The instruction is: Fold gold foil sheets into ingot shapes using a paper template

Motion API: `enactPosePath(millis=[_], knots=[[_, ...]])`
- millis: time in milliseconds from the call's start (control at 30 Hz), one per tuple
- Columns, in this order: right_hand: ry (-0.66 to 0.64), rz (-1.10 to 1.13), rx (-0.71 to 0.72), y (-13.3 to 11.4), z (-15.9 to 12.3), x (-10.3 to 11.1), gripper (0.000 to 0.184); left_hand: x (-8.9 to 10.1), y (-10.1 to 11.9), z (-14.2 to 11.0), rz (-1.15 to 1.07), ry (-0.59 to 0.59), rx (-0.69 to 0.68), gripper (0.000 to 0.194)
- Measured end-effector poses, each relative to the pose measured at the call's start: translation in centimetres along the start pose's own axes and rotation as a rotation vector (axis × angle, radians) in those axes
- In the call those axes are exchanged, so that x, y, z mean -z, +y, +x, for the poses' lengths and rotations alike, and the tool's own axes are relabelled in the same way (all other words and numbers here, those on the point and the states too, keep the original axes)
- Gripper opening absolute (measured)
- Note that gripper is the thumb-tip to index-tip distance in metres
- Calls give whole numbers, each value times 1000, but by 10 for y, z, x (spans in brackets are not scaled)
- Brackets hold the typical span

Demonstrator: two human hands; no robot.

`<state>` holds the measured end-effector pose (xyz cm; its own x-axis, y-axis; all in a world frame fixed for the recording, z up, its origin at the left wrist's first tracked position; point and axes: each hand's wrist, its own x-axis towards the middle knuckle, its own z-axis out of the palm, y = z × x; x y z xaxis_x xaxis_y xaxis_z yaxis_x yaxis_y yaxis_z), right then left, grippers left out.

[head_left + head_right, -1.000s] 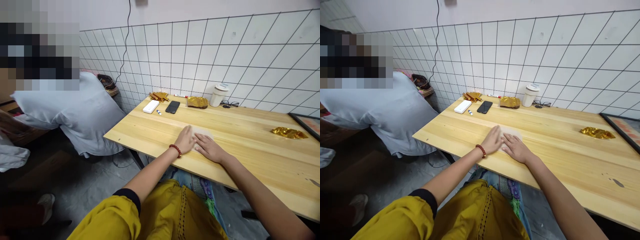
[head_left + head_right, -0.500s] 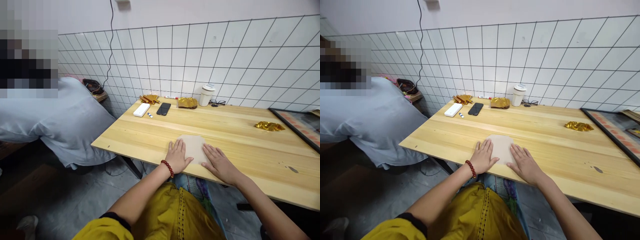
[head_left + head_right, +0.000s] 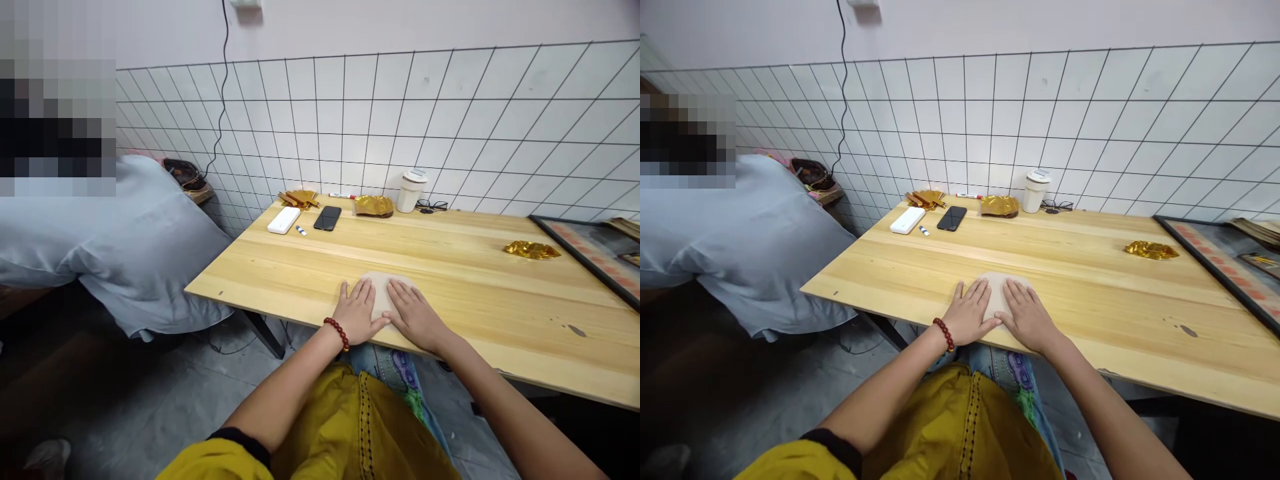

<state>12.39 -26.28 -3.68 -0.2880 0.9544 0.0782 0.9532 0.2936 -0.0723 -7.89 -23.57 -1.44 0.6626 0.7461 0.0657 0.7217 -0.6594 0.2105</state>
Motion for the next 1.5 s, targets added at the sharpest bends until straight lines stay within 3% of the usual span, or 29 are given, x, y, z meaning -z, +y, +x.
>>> enactPosePath(millis=[133,233,333,400,500,600,700,767,867,967,1267,1500], knots=[[78,-50,8,17,-50,-4,77,2,1,-10,3,-5,-40,94],[44,-74,-20,23,-71,2,79,2,3,-15,6,4,-49,96],[37,-51,-41,16,-60,16,80,1,4,-16,-2,16,-54,96],[119,-19,-67,4,-38,21,75,0,3,-16,-11,21,-56,96],[116,9,-117,-15,-4,14,75,0,1,-16,-17,18,-47,95],[74,-27,-139,-25,12,0,74,4,2,-19,-25,-5,-31,95],[85,-54,-130,-24,12,-7,73,12,11,-16,-68,-62,40,104],[85,-61,-117,-21,10,-8,68,16,21,-8,-103,-35,95,110],[64,-50,-104,-17,7,-7,63,14,34,11,-137,90,21,102],[91,-29,-111,-18,5,-7,63,7,37,24,-183,60,22,97],[146,-39,-99,-34,-3,-11,61,3,29,3,-179,38,-5,91],[57,-54,-34,-18,-18,-6,67,-1,24,1,-162,-3,-8,92]])
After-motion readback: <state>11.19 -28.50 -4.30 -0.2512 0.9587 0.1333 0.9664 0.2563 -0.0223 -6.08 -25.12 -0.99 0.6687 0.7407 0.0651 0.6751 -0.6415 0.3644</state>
